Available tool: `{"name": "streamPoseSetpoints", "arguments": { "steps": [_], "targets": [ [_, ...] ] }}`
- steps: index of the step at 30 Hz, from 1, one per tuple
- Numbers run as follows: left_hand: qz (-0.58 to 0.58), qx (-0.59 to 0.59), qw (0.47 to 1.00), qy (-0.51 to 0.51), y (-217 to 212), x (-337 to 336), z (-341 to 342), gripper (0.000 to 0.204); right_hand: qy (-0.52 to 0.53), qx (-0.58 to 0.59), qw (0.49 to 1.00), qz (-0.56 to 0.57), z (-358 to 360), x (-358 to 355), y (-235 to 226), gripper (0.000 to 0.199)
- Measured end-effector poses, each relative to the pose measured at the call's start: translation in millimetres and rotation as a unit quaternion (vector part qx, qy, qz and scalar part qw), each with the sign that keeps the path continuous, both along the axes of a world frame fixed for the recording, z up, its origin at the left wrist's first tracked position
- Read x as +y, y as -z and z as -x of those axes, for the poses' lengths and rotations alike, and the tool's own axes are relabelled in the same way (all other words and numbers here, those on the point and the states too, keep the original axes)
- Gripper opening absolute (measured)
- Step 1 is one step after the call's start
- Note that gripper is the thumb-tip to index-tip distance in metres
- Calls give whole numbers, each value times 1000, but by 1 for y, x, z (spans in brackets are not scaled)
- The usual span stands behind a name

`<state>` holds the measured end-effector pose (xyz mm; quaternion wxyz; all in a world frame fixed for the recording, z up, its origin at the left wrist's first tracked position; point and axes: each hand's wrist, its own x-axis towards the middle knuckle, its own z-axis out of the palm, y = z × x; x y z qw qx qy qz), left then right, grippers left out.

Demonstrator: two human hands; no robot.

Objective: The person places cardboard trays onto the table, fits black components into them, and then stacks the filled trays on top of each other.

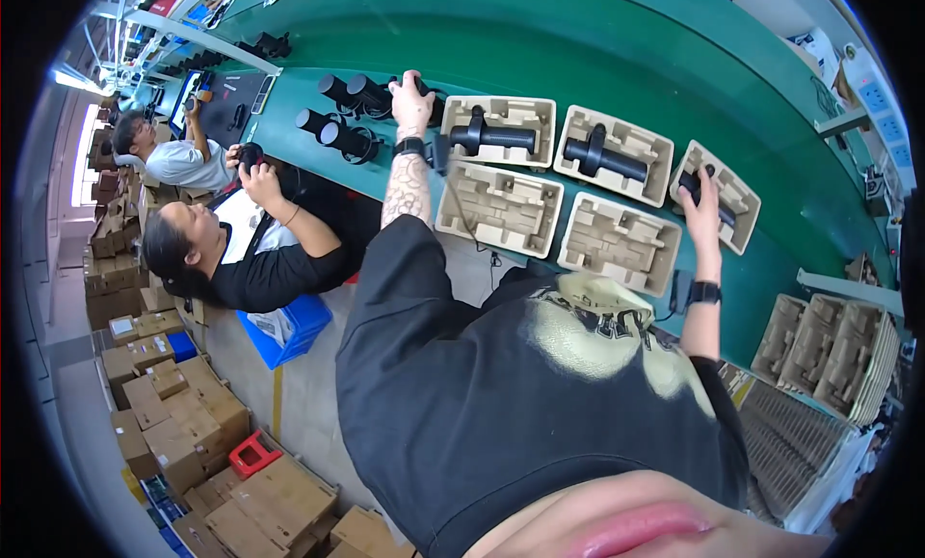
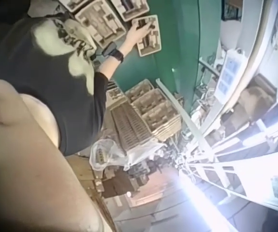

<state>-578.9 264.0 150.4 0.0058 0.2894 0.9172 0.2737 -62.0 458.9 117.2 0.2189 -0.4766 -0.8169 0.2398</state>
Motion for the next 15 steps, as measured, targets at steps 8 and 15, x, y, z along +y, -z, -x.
{"name": "streamPoseSetpoints", "arguments": {
  "steps": [8,15],
  "targets": [
    [-655,-300,685,-108,-64,-70,-104,33,-98,248,898,350,6,-98,-74,56],
    [-169,-983,32,72,3,-102,-246,41,-399,199,815,370,120,-143,-98,80]
  ]
}}
